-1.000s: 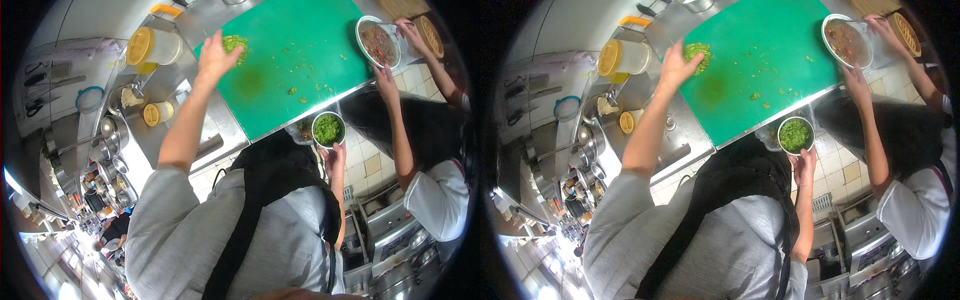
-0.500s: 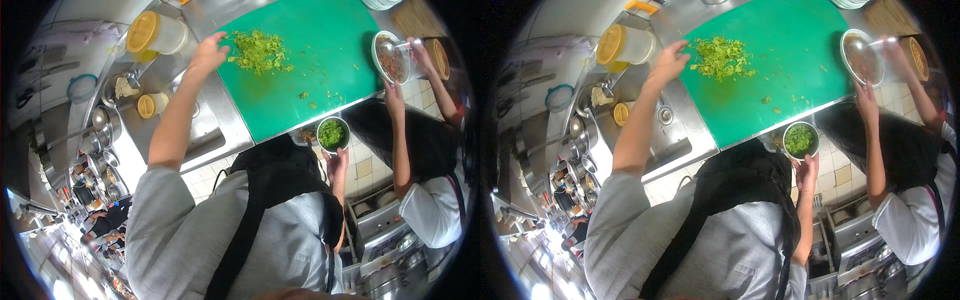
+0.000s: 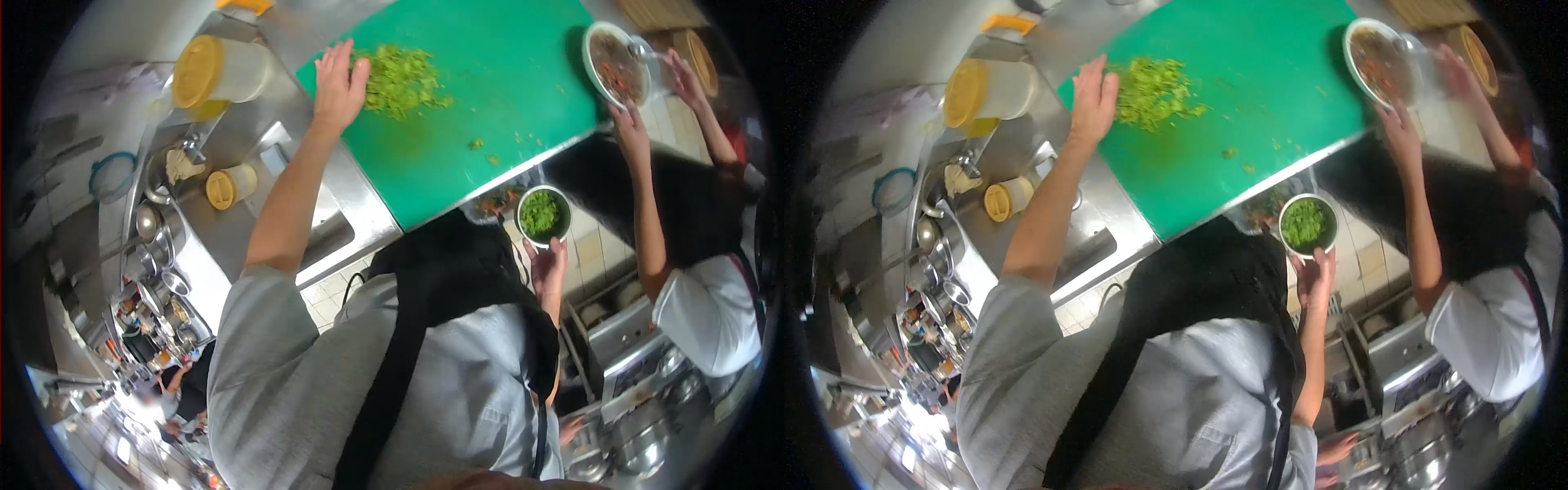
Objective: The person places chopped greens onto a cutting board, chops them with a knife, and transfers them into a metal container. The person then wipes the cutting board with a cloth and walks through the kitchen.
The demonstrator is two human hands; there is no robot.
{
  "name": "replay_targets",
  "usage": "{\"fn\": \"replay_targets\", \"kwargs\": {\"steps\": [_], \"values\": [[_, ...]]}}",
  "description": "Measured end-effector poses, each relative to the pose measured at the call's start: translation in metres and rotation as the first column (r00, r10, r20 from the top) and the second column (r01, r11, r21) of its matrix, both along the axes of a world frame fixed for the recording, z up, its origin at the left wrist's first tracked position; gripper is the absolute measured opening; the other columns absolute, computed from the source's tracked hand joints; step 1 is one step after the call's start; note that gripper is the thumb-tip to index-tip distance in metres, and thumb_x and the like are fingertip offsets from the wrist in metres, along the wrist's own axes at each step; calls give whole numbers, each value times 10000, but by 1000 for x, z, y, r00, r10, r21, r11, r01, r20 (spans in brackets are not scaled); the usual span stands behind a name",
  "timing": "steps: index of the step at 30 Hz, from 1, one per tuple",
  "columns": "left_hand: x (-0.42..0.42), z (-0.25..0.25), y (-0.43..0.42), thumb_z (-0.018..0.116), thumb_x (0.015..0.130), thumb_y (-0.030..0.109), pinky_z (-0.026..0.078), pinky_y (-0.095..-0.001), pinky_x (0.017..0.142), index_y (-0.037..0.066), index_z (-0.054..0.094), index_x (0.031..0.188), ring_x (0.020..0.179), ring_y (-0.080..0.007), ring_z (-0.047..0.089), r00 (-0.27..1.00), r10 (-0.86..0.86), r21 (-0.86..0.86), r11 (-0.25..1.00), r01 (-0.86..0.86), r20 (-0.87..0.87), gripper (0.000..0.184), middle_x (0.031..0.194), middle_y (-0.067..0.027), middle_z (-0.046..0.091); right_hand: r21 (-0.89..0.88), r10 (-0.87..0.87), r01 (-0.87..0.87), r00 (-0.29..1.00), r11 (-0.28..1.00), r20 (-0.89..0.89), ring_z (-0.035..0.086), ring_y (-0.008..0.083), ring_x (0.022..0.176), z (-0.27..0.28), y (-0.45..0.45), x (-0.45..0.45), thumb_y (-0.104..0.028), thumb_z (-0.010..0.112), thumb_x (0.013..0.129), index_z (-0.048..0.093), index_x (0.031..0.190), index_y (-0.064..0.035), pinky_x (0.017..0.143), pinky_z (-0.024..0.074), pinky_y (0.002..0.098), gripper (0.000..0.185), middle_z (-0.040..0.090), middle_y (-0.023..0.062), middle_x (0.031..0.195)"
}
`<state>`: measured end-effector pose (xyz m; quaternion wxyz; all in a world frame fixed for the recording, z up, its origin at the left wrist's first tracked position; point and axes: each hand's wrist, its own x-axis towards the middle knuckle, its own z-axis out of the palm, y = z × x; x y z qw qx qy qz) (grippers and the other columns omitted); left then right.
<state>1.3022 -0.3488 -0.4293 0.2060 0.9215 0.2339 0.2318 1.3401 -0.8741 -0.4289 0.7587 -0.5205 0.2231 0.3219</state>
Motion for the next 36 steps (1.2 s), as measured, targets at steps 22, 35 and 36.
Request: {"fn": "replay_targets", "kwargs": {"steps": [22,35,36], "values": [[52,16,-241,714,926,235,465,-442,1040,61,656,1224,1191,-314,577,860,-507,-67,861,504,-51,350,1202,-148,628,13,-89,89,996,996,-4,578,274,1256,1,-70,11,-282,690,884,397,1482,-91,988,552,455,692,532,107,1406],[44,-42,-328,642,826,205,464,-368,935,98,696,1080,1131,-224,593,661,-699,-15,690,724,-274,281,1153,-56,653,4,-27,27,997,1000,78,575,295,1263,6,-112,32,-238,663,916,458,1433,-93,1025,530,504,574,568,115,1372],[49,-48,-330,647,845,234,452,-378,956,98,701,1093,1153,-227,588,641,-625,-41,729,683,-445,288,1183,-64,653,11,-20,19,996,1000,83,578,294,1260,4,-116,33,-239,663,913,451,1442,-98,1026,528,505,587,567,116,1374]]}}
